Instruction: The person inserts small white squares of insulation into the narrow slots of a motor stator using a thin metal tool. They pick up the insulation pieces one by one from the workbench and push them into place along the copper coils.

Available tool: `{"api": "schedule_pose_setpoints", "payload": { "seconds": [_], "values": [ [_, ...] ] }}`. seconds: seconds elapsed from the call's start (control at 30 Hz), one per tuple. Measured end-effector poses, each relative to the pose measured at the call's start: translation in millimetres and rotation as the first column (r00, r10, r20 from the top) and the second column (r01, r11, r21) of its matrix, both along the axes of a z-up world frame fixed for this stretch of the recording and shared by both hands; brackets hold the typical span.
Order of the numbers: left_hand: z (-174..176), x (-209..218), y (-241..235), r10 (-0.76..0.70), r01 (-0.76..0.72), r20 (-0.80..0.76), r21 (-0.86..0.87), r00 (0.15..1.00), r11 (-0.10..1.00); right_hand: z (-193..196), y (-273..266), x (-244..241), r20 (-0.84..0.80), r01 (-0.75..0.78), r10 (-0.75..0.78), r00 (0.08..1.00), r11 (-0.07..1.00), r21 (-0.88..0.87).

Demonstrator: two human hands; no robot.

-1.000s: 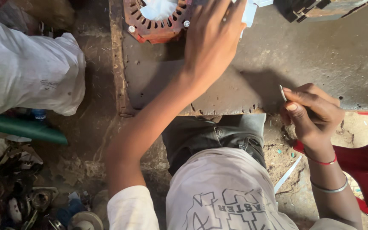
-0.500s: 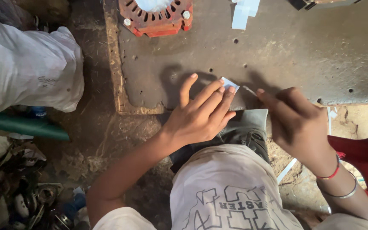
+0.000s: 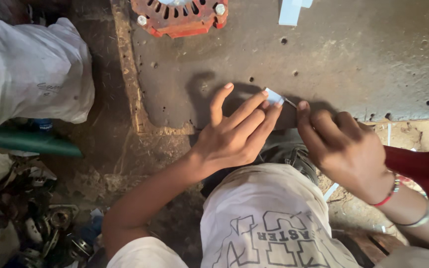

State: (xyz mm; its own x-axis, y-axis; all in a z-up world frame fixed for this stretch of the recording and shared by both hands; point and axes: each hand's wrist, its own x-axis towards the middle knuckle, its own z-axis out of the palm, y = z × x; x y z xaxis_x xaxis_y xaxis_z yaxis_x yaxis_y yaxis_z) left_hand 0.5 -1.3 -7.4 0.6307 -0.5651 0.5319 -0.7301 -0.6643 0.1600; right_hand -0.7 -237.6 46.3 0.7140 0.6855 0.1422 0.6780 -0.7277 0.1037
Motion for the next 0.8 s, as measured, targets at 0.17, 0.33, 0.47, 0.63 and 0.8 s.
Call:
{"api": "schedule_pose_setpoints", "payload": {
  "seconds": [0.17, 0.33, 0.47, 0.63, 0.8],
  "values": [
    [12, 3, -3, -0.001, -0.020, -0.220, -0.093, 0.976, 0.995, 4, -18, 17, -0.120, -0.238, 0.233, 0.965, 0.971, -0.031],
    [27, 11, -7, 0.005, -0.021, -0.271, -0.055, 0.962, 0.998, 2, -21, 17, -0.134, -0.301, 0.310, 0.941, 0.950, 0.083],
    [27, 4, 0, 0.020, -0.018, -0.166, 0.016, 0.986, 1.000, -9, -29, -17, -0.042, -0.332, 0.353, 0.935, 0.909, 0.253],
    [20, -2, -2, 0.083, -0.150, -0.308, -0.203, 0.948, 0.968, -15, -39, -31, -0.062, -0.151, 0.180, 0.982, 0.933, 0.327],
    [10, -1, -5, 0.083, -0.135, -0.237, -0.213, 0.968, 0.968, 7, -26, -20, -0.074, 0.009, 0.019, 0.997, 0.932, 0.363]
  ]
}}
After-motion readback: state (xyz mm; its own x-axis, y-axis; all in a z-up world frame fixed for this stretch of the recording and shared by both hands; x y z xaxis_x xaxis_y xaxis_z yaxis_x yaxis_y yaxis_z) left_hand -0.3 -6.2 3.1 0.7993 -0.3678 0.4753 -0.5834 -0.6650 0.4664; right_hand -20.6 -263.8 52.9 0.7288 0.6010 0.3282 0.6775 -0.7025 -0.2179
